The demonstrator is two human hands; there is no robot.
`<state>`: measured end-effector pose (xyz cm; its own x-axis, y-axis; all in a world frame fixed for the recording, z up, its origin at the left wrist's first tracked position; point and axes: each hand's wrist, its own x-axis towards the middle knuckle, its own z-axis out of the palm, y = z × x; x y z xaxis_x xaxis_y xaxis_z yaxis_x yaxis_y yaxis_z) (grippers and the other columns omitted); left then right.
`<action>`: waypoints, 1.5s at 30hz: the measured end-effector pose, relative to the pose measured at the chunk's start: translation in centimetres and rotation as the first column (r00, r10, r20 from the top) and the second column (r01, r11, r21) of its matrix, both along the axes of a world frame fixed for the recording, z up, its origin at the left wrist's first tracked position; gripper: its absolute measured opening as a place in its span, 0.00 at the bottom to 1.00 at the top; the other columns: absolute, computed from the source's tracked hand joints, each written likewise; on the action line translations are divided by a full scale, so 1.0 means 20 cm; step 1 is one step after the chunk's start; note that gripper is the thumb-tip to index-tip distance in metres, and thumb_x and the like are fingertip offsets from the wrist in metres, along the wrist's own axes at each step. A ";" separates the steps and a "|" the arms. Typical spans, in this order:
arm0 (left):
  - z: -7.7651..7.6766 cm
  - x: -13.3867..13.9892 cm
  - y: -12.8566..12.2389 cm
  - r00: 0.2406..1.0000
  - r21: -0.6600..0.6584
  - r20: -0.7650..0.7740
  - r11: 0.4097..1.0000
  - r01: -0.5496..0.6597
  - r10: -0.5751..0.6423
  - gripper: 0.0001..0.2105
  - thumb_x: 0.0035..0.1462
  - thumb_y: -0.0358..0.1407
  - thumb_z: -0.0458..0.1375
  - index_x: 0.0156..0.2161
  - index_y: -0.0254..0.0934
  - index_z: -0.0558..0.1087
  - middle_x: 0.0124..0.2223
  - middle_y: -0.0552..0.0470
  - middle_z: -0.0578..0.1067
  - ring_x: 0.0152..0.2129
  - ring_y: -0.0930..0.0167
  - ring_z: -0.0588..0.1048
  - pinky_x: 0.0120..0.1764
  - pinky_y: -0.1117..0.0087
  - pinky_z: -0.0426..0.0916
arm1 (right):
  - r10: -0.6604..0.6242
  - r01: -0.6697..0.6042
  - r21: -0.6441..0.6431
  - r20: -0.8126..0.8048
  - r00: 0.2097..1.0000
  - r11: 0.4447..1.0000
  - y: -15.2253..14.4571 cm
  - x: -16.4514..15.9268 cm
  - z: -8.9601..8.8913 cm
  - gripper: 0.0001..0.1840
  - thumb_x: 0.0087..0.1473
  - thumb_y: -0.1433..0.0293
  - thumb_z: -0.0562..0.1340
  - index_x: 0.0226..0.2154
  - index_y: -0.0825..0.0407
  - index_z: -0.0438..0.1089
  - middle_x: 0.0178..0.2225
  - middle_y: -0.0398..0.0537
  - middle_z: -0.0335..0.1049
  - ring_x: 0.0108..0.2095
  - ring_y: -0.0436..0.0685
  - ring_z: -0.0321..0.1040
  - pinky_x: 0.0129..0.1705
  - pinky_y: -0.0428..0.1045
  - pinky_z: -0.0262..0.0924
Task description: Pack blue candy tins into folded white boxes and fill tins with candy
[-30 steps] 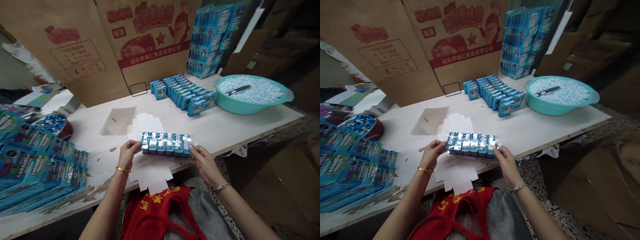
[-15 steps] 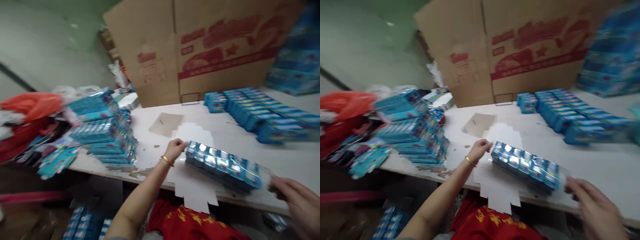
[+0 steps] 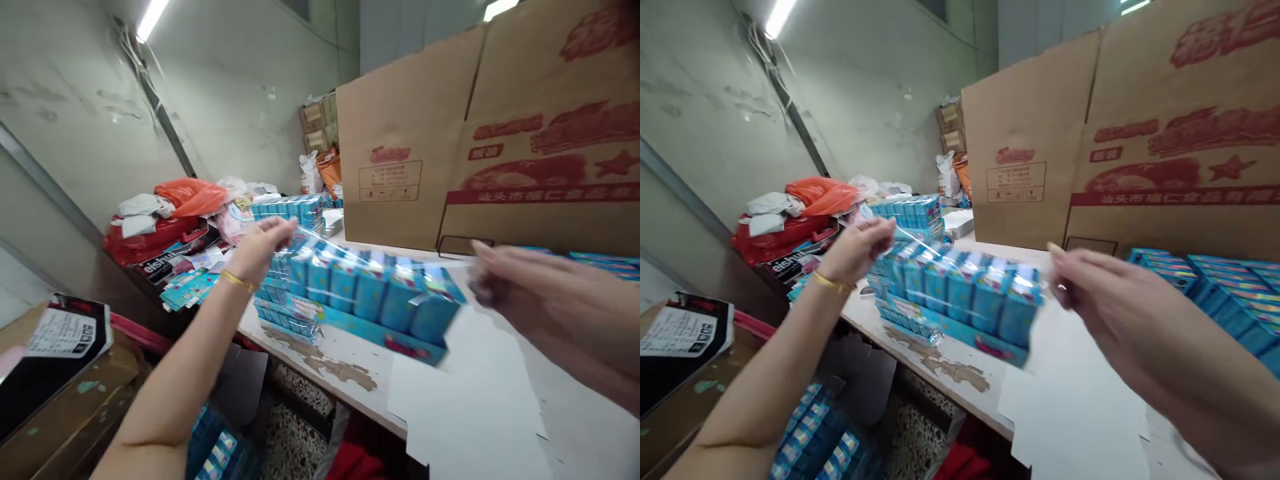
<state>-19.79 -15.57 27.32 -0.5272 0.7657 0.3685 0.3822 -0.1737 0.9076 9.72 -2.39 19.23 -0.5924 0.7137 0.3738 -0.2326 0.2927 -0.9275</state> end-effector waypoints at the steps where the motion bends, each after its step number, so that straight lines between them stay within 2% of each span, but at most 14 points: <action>1: 0.08 -0.11 -0.01 0.998 0.012 -0.023 0.999 -0.051 0.051 0.13 0.47 0.37 0.63 0.20 0.35 0.65 0.20 0.58 0.64 0.17 0.80 0.60 0.23 0.75 0.54 | 0.062 -0.061 -0.028 0.022 0.998 0.998 -0.01 -0.13 0.12 0.15 0.54 0.56 0.61 0.23 0.48 0.67 0.23 0.44 0.62 0.24 0.52 0.60 0.26 0.49 0.59; 4: 0.26 -0.41 -0.03 0.983 0.046 -0.064 0.984 -0.170 0.172 0.12 0.47 0.34 0.63 0.20 0.35 0.64 0.20 0.56 0.65 0.17 0.79 0.62 0.23 0.75 0.55 | 0.082 -0.095 -0.133 -0.100 0.992 0.987 -0.07 -0.51 0.41 0.18 0.55 0.63 0.62 0.18 0.51 0.62 0.23 0.42 0.58 0.24 0.48 0.56 0.27 0.45 0.55; 7: 0.33 -0.64 -0.02 0.959 0.084 -0.065 0.960 -0.269 0.274 0.13 0.47 0.34 0.63 0.20 0.36 0.63 0.19 0.56 0.65 0.17 0.77 0.63 0.23 0.74 0.57 | -0.018 -0.018 -0.246 -0.143 0.990 0.969 -0.14 -0.82 0.51 0.19 0.55 0.71 0.61 0.16 0.52 0.58 0.20 0.39 0.56 0.21 0.45 0.50 0.23 0.44 0.48; 12: 0.23 -0.87 -0.02 0.930 0.112 -0.031 0.926 -0.360 0.366 0.12 0.43 0.34 0.64 0.20 0.36 0.63 0.19 0.57 0.65 0.17 0.76 0.63 0.23 0.74 0.58 | -0.074 0.039 -0.294 -0.110 0.991 0.955 -0.17 -1.11 0.44 0.22 0.50 0.65 0.66 0.14 0.52 0.57 0.15 0.35 0.53 0.18 0.45 0.47 0.22 0.45 0.46; 18: 0.07 -1.00 -0.01 0.911 0.161 -0.013 0.900 -0.405 0.412 0.13 0.44 0.39 0.62 0.19 0.35 0.64 0.19 0.56 0.65 0.18 0.76 0.63 0.22 0.74 0.57 | 0.094 -0.096 -0.063 -0.037 0.995 0.993 0.00 -1.13 0.38 0.27 0.41 0.46 0.66 0.20 0.54 0.65 0.21 0.41 0.62 0.23 0.47 0.55 0.26 0.44 0.53; 21: 0.05 -1.01 -0.01 0.885 0.219 -0.016 0.865 -0.451 0.466 0.13 0.47 0.41 0.61 0.22 0.36 0.64 0.20 0.57 0.65 0.19 0.76 0.63 0.24 0.74 0.60 | -0.043 0.043 0.022 0.025 0.999 0.999 0.15 -1.03 0.20 0.33 0.42 0.38 0.59 0.24 0.53 0.66 0.22 0.44 0.64 0.25 0.50 0.60 0.29 0.47 0.58; 23: 0.02 -0.97 -0.03 0.857 0.267 -0.008 0.827 -0.494 0.515 0.13 0.49 0.43 0.61 0.26 0.36 0.65 0.24 0.56 0.67 0.22 0.75 0.65 0.28 0.73 0.63 | -0.193 0.162 0.204 0.141 0.971 0.965 0.20 -0.91 -0.06 0.34 0.47 0.37 0.53 0.25 0.53 0.67 0.24 0.48 0.67 0.28 0.55 0.64 0.33 0.51 0.62; 25: -0.05 -0.90 -0.08 0.799 0.361 -0.021 0.750 -0.554 0.601 0.14 0.50 0.45 0.60 0.33 0.37 0.65 0.29 0.55 0.69 0.26 0.74 0.67 0.33 0.72 0.65 | -0.242 0.066 0.489 0.306 0.921 0.870 0.18 -0.75 -0.40 0.32 0.54 0.42 0.51 0.35 0.52 0.72 0.37 0.56 0.73 0.40 0.62 0.68 0.44 0.58 0.63; 28: -0.28 -0.73 -0.21 0.652 0.465 -0.098 0.614 -0.638 0.752 0.17 0.52 0.47 0.60 0.40 0.37 0.65 0.38 0.51 0.69 0.35 0.71 0.70 0.43 0.69 0.66 | -0.253 -0.214 0.645 0.552 0.794 0.734 0.00 -0.47 -0.90 0.34 0.54 0.44 0.53 0.55 0.46 0.67 0.61 0.57 0.57 0.62 0.72 0.51 0.60 0.70 0.47; 31: -0.63 -0.49 -0.32 0.612 0.285 -0.097 0.611 -0.738 0.785 0.18 0.54 0.48 0.58 0.44 0.38 0.65 0.44 0.48 0.69 0.43 0.67 0.69 0.50 0.66 0.64 | -0.147 -0.474 0.556 0.740 0.656 0.683 -0.17 -0.26 -1.21 0.37 0.55 0.43 0.52 0.62 0.41 0.56 0.66 0.53 0.46 0.65 0.73 0.41 0.61 0.73 0.40; 34: -0.99 -0.25 -0.39 0.657 -0.012 0.096 0.661 -0.751 0.748 0.20 0.54 0.49 0.57 0.46 0.39 0.64 0.47 0.47 0.68 0.47 0.66 0.69 0.52 0.66 0.63 | -0.136 -0.496 0.522 0.771 0.622 0.694 -0.19 -0.12 -1.32 0.36 0.57 0.44 0.50 0.64 0.40 0.50 0.66 0.50 0.43 0.65 0.70 0.40 0.62 0.72 0.39; 37: -1.25 -0.08 -0.39 0.642 -0.148 0.172 0.664 -0.733 0.747 0.22 0.55 0.53 0.54 0.46 0.38 0.63 0.46 0.45 0.70 0.46 0.65 0.71 0.50 0.65 0.66 | -0.181 -0.439 0.548 0.747 0.640 0.712 -0.11 0.04 -1.38 0.34 0.58 0.46 0.50 0.63 0.39 0.51 0.66 0.46 0.44 0.65 0.68 0.40 0.63 0.71 0.38; 41: -1.37 0.01 -0.32 0.616 -0.240 0.270 0.671 -0.701 0.740 0.27 0.56 0.57 0.50 0.53 0.40 0.60 0.54 0.42 0.67 0.53 0.65 0.68 0.52 0.66 0.66 | -0.219 -0.365 0.531 0.747 0.628 0.765 -0.02 0.23 -1.40 0.37 0.56 0.45 0.51 0.64 0.39 0.50 0.66 0.46 0.46 0.65 0.67 0.41 0.64 0.69 0.39; 45: -1.37 -0.01 -0.20 0.584 -0.272 0.356 0.679 -0.682 0.729 0.36 0.56 0.60 0.45 0.63 0.41 0.50 0.67 0.44 0.53 0.63 0.64 0.57 0.59 0.67 0.59 | -0.147 -0.243 0.425 0.701 0.698 0.872 0.09 0.12 -1.27 0.39 0.56 0.45 0.48 0.65 0.44 0.51 0.67 0.49 0.43 0.66 0.65 0.39 0.65 0.66 0.37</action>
<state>-19.97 -19.52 -0.16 -0.9923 0.1044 -0.0667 -0.0580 0.0844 0.9947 12.06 -0.61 -6.12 -0.8385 0.5351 0.1025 0.3914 0.7226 -0.5698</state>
